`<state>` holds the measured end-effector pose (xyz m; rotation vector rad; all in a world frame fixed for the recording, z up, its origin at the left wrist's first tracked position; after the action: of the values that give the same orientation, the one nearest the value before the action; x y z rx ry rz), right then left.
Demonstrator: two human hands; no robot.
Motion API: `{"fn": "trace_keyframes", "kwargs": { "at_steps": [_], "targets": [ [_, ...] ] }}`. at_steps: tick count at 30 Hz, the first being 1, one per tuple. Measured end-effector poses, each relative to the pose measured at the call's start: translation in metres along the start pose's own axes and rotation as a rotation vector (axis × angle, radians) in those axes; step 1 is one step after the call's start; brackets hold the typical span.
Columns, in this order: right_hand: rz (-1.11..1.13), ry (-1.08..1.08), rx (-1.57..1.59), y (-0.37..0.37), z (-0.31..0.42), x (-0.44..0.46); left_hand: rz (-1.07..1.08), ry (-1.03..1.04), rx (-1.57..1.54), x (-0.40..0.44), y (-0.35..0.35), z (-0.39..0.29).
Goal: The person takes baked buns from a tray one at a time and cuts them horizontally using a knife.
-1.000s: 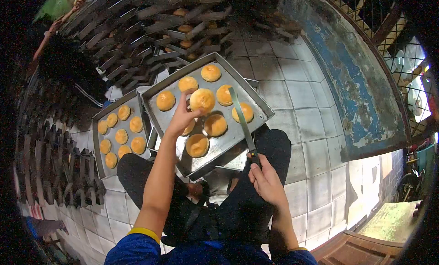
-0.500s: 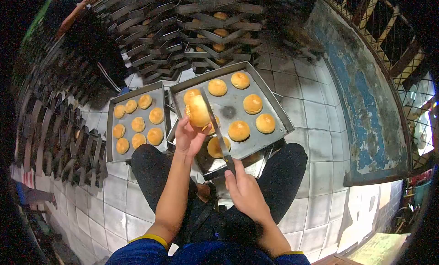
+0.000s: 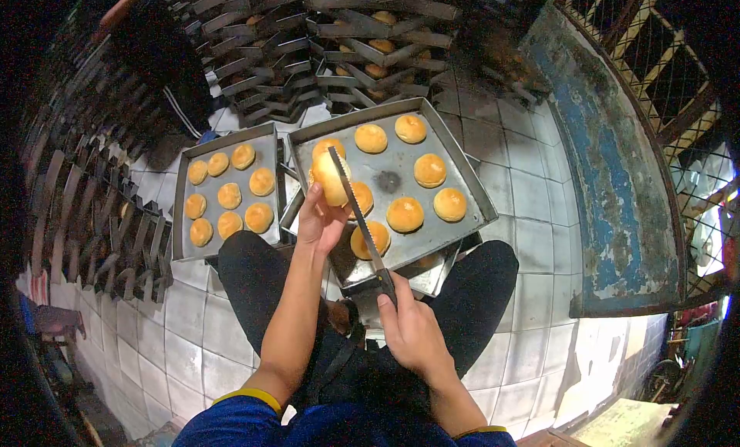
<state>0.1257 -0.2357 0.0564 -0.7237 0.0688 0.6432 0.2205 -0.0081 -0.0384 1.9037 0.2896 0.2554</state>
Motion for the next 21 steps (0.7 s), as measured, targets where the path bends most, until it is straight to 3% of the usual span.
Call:
{"fn": "trace_keyframes", "kwargs": {
  "at_steps": [11, 16, 21],
  "targets": [
    [0.004, 0.041, -0.028, 0.003, 0.001, -0.008, -0.013, 0.024, 0.018, -0.002, 0.002, -0.006],
    [-0.027, 0.016, 0.01, -0.013, 0.007, 0.001, 0.229, -0.134, 0.163, -0.007, 0.027, 0.019],
    [0.021, -0.007, 0.067, -0.019, -0.001, -0.005, 0.18, -0.168, 0.289, -0.009, 0.024, 0.006]
  ]
}}
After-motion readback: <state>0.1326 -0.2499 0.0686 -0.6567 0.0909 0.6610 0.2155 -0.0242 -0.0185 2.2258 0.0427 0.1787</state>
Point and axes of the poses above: each hand's wrist, its own x-axis towards the middle knuckle, its own y-axis out of the palm, z = x × y, the point moved 10 cm from there along x, towards the middle knuckle, and after that the axes turned 6 degrees about -x, right-handed, at the moved point
